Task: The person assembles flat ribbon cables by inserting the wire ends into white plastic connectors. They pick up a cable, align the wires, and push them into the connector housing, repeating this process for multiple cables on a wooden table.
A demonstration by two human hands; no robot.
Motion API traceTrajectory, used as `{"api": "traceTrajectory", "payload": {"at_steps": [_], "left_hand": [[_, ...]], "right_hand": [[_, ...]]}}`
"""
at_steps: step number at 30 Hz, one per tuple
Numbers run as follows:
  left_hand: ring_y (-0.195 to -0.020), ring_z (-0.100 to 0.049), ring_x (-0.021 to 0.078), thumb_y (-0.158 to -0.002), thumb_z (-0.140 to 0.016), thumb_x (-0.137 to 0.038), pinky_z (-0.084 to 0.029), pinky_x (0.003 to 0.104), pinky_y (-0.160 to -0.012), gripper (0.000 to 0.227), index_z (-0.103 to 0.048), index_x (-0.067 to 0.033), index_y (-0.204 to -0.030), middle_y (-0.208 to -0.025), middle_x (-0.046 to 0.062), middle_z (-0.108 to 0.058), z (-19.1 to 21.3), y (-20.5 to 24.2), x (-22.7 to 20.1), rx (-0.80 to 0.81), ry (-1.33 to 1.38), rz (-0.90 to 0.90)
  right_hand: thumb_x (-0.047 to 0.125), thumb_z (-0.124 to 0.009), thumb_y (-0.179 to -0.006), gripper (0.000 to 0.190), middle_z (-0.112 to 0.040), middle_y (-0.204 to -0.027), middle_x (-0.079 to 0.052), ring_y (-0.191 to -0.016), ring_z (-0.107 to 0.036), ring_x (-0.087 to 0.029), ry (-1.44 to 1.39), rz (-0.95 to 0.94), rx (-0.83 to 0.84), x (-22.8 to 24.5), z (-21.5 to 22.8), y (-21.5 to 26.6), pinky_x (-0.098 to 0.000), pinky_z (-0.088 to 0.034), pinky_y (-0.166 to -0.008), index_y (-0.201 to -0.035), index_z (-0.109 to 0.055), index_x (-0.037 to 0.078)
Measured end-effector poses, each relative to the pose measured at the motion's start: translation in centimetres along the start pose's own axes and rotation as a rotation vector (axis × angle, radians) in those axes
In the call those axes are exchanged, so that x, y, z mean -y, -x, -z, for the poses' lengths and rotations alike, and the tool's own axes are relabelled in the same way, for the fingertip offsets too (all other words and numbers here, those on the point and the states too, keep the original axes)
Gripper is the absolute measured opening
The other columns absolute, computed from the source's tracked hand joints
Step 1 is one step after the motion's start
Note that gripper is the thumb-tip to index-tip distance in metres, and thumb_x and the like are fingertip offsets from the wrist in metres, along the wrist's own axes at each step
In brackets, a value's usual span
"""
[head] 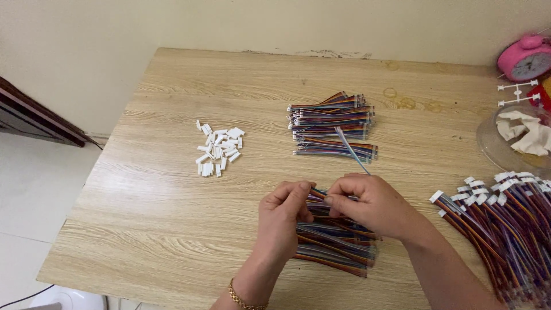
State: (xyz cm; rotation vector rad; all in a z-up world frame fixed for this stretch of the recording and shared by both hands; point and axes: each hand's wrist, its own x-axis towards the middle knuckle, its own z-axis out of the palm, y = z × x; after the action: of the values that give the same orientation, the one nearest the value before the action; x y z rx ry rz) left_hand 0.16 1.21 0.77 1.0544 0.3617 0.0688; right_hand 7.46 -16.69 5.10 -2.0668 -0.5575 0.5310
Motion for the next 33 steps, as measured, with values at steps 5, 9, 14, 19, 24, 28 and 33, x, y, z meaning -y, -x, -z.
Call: {"api": "traceTrajectory", "payload": {"at_steps": [5,9,14,19,24,28,33], "left_hand": [[-0.061,-0.054,0.0075,-0.095,-0.072,-0.018,-0.048,0.024,-0.054,0.019,-0.078,0.0008,-0.093,-0.081,0.002,-0.063,-0.7,0.2,0.7,-0.059,-0.012,-0.076],[-0.061,-0.055,0.0073,-0.096,-0.071,-0.019,-0.047,0.023,-0.053,0.02,-0.077,0.0,-0.094,-0.084,0.001,-0.063,-1.3,0.3,1.1,-0.073,-0.099,-0.152],[-0.059,-0.054,0.0074,-0.097,-0.07,-0.019,-0.046,0.022,-0.053,0.02,-0.078,-0.0011,-0.098,-0.079,0.002,-0.066,-1.0,-0.1,1.4,-0.076,-0.058,-0.132],[-0.06,-0.053,0.0064,-0.095,-0.07,-0.017,-0.049,0.024,-0.052,0.019,-0.078,-0.0036,-0.107,-0.075,0.0,-0.067,-0.2,-0.5,2.4,0.011,0.103,0.031],[-0.061,-0.055,0.007,-0.095,-0.071,-0.014,-0.05,0.024,-0.054,0.016,-0.076,-0.0011,-0.102,-0.077,0.001,-0.069,-0.7,0.1,1.8,0.019,0.119,0.028],[-0.061,-0.055,0.0077,-0.095,-0.071,-0.014,-0.049,0.023,-0.054,0.013,-0.075,-0.0015,-0.098,-0.075,0.002,-0.069,-1.8,0.6,1.9,-0.069,0.14,-0.007],[-0.063,-0.057,0.0066,-0.094,-0.07,-0.014,-0.049,0.023,-0.054,0.013,-0.077,-0.0032,-0.098,-0.081,-0.004,-0.066,-2.3,1.4,0.8,-0.103,0.023,-0.141]], "right_hand": [[0.023,-0.068,-0.092,0.019,-0.077,-0.08,-0.001,-0.075,-0.069,-0.008,-0.157,-0.102,0.07,0.3,-0.2,-0.7,-0.0268,-0.057,-0.07,-0.094,-0.077,0.006],[0.022,-0.067,-0.093,0.021,-0.079,-0.082,-0.001,-0.077,-0.068,-0.007,-0.127,-0.131,-0.006,1.1,-1.1,-0.8,-0.0273,-0.057,-0.071,-0.101,-0.078,0.006],[0.022,-0.067,-0.092,0.022,-0.08,-0.082,0.0,-0.077,-0.069,-0.007,-0.13,-0.115,-0.077,1.1,-2.1,-0.8,-0.0266,-0.058,-0.072,-0.102,-0.078,0.006],[0.021,-0.067,-0.094,0.019,-0.075,-0.078,-0.002,-0.074,-0.068,-0.009,-0.274,-0.147,-0.076,-1.3,-2.1,-0.9,-0.0282,-0.058,-0.069,-0.095,-0.076,0.004],[0.02,-0.068,-0.093,0.018,-0.074,-0.078,-0.002,-0.073,-0.069,-0.01,-0.214,-0.089,-0.101,0.0,-1.8,-0.1,-0.0287,-0.058,-0.068,-0.091,-0.076,0.005],[0.02,-0.07,-0.092,0.016,-0.073,-0.08,-0.003,-0.077,-0.069,-0.016,0.047,0.202,-0.225,0.6,-1.9,0.1,-0.0326,-0.055,-0.07,-0.088,-0.075,0.006],[0.021,-0.072,-0.089,0.015,-0.073,-0.08,-0.005,-0.078,-0.069,-0.019,0.14,0.168,-0.266,0.8,-1.8,-0.1,-0.0355,-0.055,-0.07,-0.09,-0.076,0.006]]}}
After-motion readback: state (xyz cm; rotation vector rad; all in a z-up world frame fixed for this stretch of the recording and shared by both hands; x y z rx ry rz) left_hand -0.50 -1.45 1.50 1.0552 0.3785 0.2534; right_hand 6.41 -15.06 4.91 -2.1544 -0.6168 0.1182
